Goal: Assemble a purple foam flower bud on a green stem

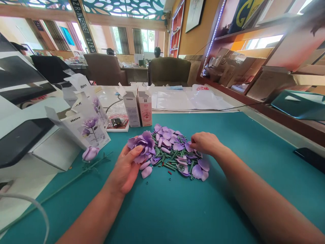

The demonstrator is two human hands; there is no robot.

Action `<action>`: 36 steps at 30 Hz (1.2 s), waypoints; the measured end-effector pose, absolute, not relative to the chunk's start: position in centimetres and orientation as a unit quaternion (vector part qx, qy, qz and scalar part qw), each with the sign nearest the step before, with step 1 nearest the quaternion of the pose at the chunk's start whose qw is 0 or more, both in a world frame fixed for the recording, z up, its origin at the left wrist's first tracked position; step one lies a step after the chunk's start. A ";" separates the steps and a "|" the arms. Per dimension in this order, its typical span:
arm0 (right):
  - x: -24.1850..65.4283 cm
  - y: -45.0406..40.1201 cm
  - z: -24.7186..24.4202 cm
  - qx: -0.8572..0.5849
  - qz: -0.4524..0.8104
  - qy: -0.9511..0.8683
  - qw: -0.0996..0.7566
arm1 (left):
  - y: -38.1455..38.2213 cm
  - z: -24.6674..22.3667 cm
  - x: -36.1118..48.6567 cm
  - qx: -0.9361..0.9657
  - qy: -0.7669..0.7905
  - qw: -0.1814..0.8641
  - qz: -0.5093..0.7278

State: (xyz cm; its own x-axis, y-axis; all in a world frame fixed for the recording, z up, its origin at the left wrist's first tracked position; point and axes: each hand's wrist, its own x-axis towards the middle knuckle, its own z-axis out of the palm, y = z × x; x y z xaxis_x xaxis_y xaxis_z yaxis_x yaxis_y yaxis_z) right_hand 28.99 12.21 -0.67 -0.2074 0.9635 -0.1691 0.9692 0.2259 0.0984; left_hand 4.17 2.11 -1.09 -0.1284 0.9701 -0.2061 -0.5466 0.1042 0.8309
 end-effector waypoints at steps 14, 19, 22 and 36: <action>27.6 10.7 0.3 0.544 -0.105 0.827 -0.095 | 1.9 -1.4 4.1 0.225 0.418 0.639 0.605; 25.6 8.7 0.5 0.475 -0.229 0.824 -0.209 | 1.9 -1.4 4.1 0.223 0.408 0.649 0.602; 24.6 8.1 -0.1 0.459 -0.336 0.782 -0.257 | 2.0 -1.4 4.1 0.227 0.400 0.656 0.599; 23.1 7.3 -1.3 0.446 -0.502 0.686 -0.281 | 1.9 -1.4 4.2 0.219 0.416 0.660 0.586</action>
State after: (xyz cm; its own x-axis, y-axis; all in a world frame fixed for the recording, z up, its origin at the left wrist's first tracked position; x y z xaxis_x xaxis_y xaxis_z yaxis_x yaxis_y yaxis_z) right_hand 23.14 7.29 -1.26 -0.4443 0.8937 -0.0625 0.3304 0.0985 -0.9387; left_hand 4.20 1.88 -1.43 -0.0338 0.9557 -0.2924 -0.5917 0.2166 0.7765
